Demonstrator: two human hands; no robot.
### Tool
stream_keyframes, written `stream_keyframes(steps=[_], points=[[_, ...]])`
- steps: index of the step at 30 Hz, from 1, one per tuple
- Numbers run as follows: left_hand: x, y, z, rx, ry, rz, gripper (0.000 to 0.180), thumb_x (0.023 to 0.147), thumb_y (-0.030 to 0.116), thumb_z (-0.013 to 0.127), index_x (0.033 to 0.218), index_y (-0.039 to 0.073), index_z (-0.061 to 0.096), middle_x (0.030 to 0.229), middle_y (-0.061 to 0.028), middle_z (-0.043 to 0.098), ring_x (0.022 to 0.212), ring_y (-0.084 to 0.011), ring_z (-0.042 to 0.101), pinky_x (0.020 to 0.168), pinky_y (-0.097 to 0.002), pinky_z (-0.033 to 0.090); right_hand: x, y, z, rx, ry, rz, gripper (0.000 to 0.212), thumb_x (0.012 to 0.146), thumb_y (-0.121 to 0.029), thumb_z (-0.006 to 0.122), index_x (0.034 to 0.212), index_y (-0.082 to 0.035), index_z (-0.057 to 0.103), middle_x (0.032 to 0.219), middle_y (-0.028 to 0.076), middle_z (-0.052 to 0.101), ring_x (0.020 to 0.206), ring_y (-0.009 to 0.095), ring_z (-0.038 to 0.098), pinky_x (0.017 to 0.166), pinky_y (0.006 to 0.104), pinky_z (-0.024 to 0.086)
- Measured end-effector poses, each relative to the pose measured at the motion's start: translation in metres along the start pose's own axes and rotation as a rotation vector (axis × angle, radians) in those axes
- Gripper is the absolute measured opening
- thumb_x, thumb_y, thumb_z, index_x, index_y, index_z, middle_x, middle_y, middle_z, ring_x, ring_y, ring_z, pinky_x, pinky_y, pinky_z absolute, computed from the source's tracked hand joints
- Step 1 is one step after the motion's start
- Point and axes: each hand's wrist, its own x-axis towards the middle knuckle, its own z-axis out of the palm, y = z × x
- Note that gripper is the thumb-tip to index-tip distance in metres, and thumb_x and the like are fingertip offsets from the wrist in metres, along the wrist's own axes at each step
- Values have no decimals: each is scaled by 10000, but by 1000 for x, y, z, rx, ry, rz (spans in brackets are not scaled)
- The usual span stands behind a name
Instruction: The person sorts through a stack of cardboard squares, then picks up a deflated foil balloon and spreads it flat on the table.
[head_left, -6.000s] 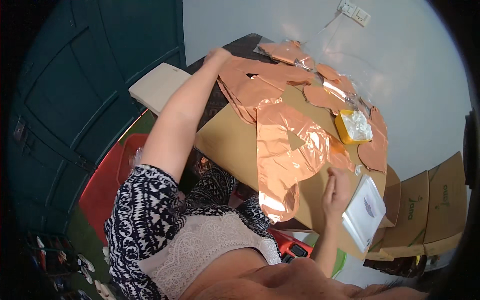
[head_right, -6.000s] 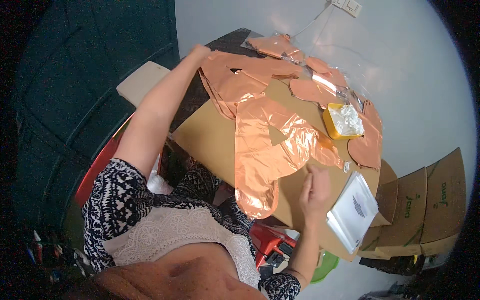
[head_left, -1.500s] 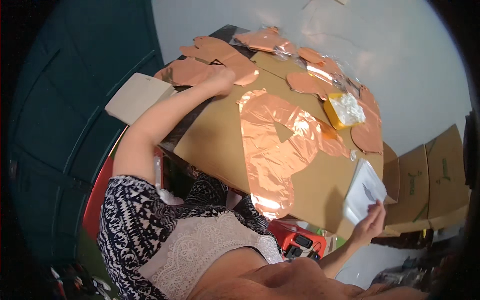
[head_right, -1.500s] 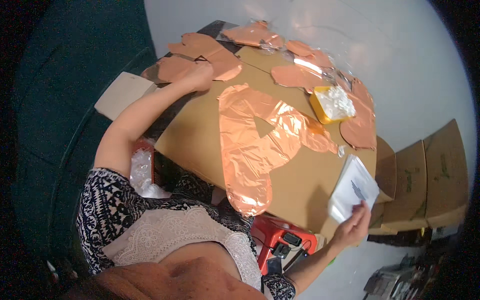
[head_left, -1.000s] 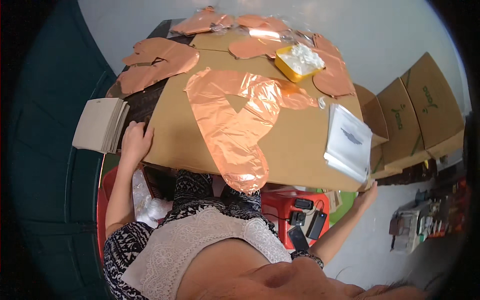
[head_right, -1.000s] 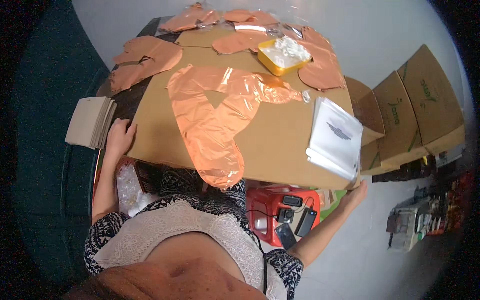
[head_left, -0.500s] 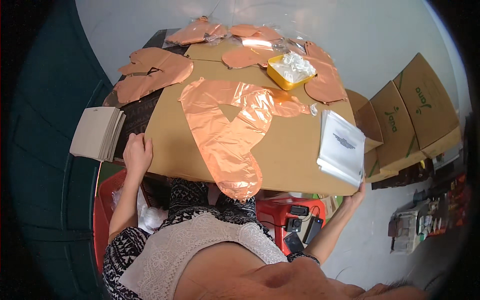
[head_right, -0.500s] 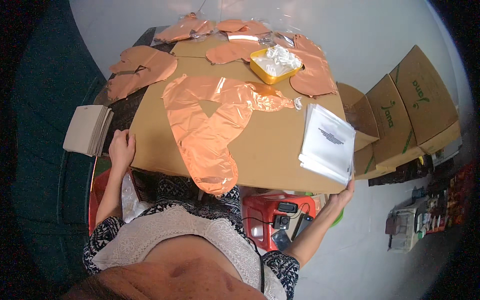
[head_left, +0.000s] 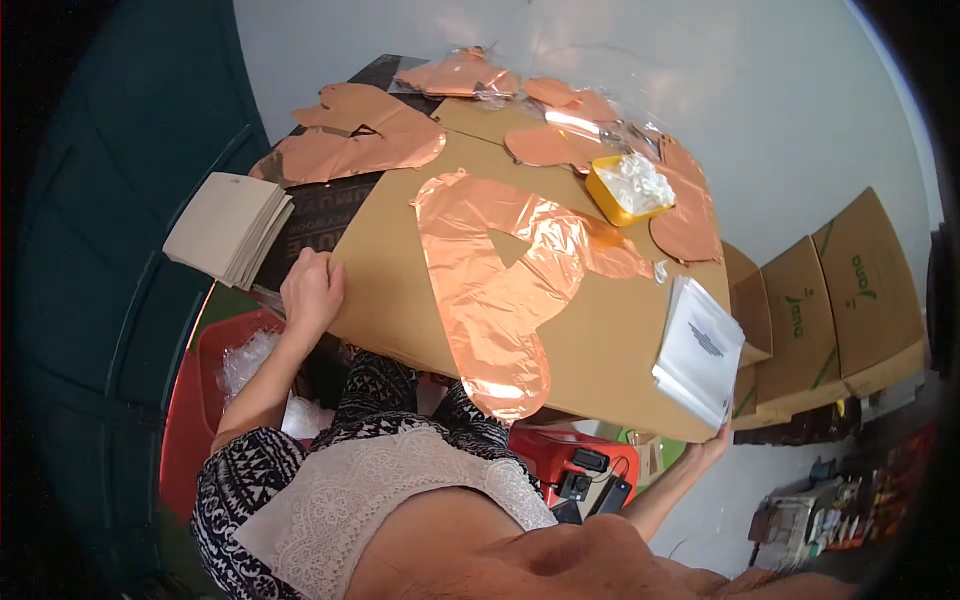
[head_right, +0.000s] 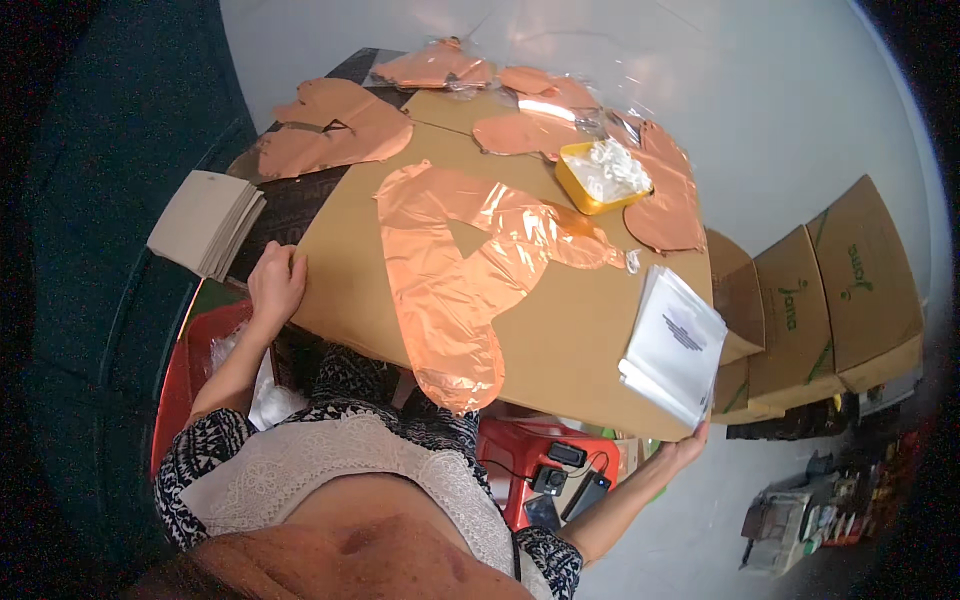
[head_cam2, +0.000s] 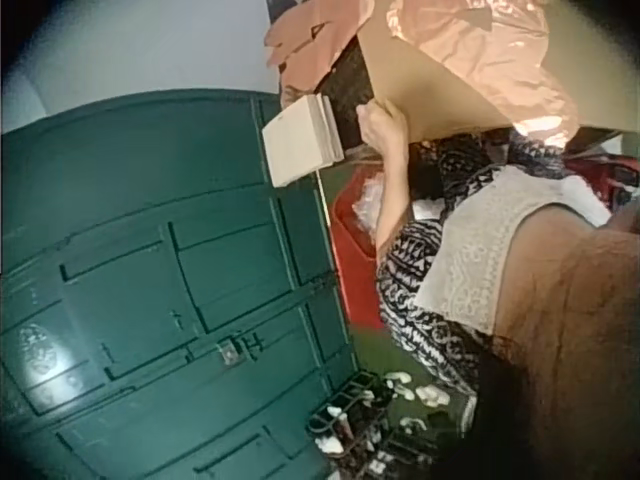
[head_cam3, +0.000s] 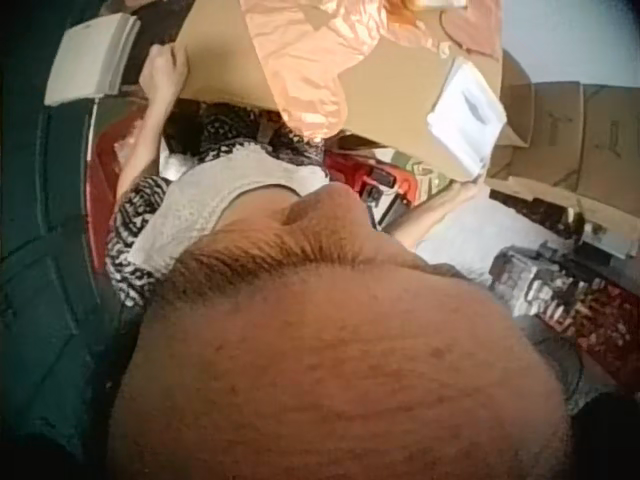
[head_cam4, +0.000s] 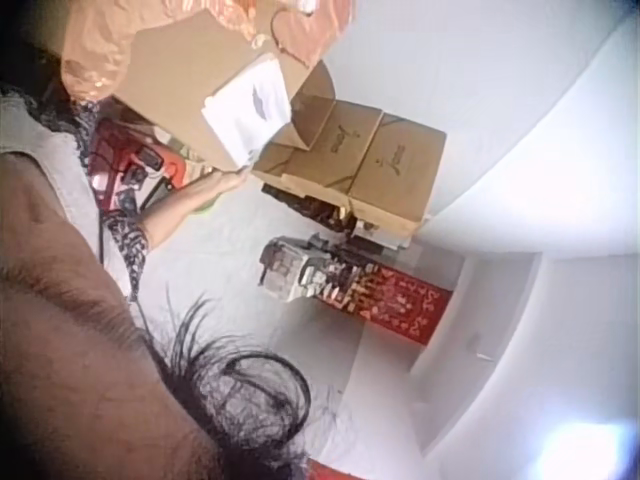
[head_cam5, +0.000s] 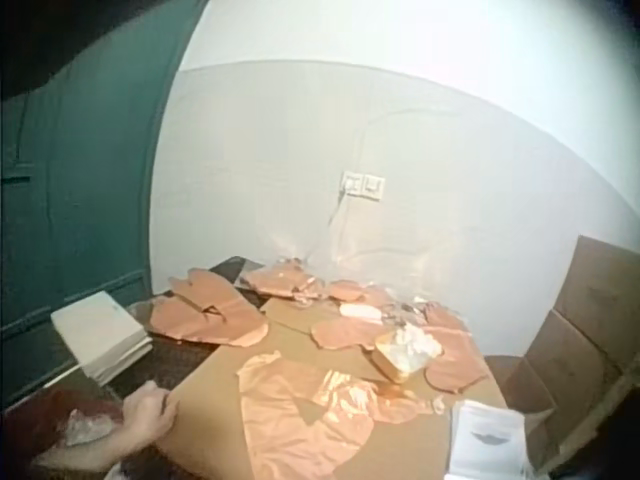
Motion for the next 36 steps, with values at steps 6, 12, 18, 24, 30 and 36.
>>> stream_keyframes(steps=[6,12,18,24,30,36], points=[[0,-1,-2,5,-29,3,186,840,193,572,871,14,612,835,-152,541,810,-348,569,682,-429,451,4,0,-9,-15,-72,-20,451,923,-197,323,1316,-17,454,1342,152,466,1218,341,452,1023,510,367],[0,0,-2,-5,9,17,180,818,188,584,791,11,603,799,-159,536,793,-343,572,680,-434,462,17,-2,-21,-40,-19,-8,475,907,-205,317,1318,-10,452,1342,159,466,1220,344,451,1021,504,373],[1,3,-4,-7,2,1,168,817,176,583,796,11,606,789,-159,533,792,-344,569,679,-435,460,-6,2,-1,-99,9,-77,476,911,-219,314,1313,-9,458,1338,157,469,1212,342,459,1016,499,383],[2,-2,-1,-11,4,18,167,853,181,559,883,27,616,809,-147,528,790,-339,566,665,-418,449,12,-2,-18,-119,53,-69,465,922,-209,314,1308,13,445,1316,185,478,1187,355,480,996,503,407],[5,-2,-3,3,-5,6,168,849,176,558,888,23,618,810,-147,526,790,-338,565,663,-418,445,9,-2,-19,-144,13,-114,452,937,-230,316,1287,18,458,1285,188,502,1153,358,507,956,500,444],[6,-2,-5,3,-21,5,168,849,171,560,883,17,615,806,-146,519,784,-343,561,656,-420,440,26,-3,-39,-160,14,-125,454,947,-248,322,1268,41,463,1267,197,514,1138,361,515,945,501,451]])
